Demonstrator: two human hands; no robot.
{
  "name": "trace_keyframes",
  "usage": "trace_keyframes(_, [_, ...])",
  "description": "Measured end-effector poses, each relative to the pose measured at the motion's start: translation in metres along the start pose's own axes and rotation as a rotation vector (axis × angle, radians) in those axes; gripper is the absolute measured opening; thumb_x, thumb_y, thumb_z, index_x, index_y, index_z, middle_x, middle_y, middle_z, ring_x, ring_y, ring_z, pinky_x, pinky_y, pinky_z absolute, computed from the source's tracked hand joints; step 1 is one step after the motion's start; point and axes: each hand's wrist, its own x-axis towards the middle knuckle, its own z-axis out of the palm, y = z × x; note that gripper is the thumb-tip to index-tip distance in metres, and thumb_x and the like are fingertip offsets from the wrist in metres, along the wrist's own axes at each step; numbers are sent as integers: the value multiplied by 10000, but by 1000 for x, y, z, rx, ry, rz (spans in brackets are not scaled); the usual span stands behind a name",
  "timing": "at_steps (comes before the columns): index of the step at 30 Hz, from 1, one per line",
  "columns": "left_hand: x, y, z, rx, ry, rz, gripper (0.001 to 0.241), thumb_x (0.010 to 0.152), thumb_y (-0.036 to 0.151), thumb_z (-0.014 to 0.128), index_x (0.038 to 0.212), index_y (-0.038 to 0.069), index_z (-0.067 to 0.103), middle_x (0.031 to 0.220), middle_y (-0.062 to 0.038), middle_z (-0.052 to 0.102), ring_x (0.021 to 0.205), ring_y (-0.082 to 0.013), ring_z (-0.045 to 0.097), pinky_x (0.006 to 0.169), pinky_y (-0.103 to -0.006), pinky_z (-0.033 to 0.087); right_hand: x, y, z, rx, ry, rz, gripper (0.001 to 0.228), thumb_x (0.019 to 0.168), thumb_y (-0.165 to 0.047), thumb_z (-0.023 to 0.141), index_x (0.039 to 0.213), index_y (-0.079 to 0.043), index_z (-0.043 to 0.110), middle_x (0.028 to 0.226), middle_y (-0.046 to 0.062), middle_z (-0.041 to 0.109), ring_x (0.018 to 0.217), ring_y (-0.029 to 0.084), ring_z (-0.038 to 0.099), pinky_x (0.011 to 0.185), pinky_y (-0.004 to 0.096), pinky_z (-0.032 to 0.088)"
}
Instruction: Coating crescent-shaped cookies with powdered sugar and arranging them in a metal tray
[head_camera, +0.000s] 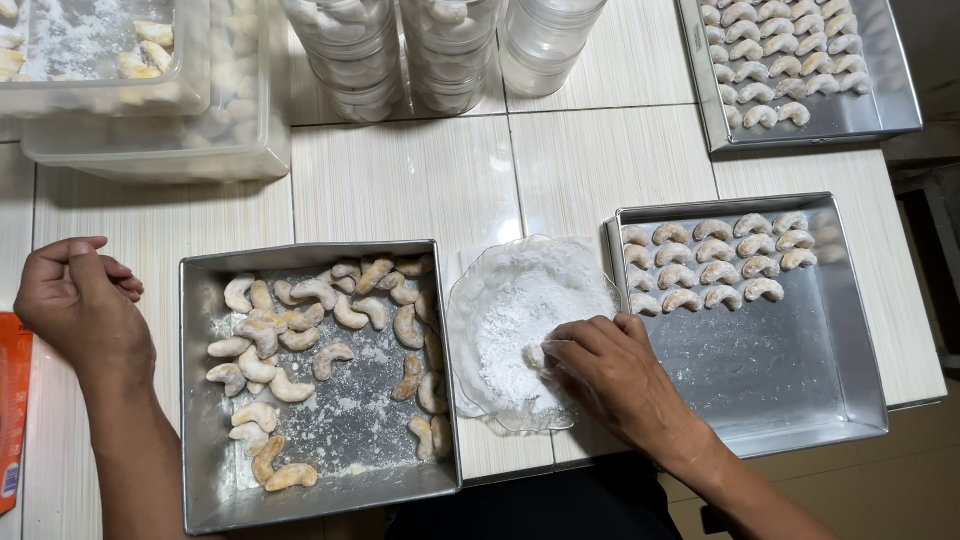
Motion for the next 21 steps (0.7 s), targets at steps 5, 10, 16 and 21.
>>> trace_keyframes(5, [1,-1,1,-9,5,-2,134,1185,63,505,1113,54,618,767,-41,529,722,-105,544,623,-237,470,0,2,0,28,43,-27,100,950,-188,696,1033,-137,678,1063,16,702,903,200,623,792,372,336])
trace_keyframes(10, [0,0,0,8,-3,17,148,1189,45,490,1124,45,622,781,-44,537,724,-105,542,623,-239,476,6,-3,-9,53,17,-35,84,975,-232,656,1017,-161,669,1048,-51,708,900,186,603,814,382,318])
trace_keyframes(16, [1,-4,-1,-5,8,9,137,1190,53,500,1119,43,616,762,-52,532,708,-113,534,618,-245,465,9,-5,-11,141,-7,-85,154,956,-198,690,1094,-130,701,1055,-19,755,857,184,616,812,376,326])
trace_keyframes(21, [1,-6,-2,15,-3,35,144,1204,58,492,1121,31,605,767,-62,529,708,-124,532,618,-249,465,13,-7,-13,198,10,-16,157,962,-214,681,1115,-180,686,1001,-63,738,830,151,625,777,350,291])
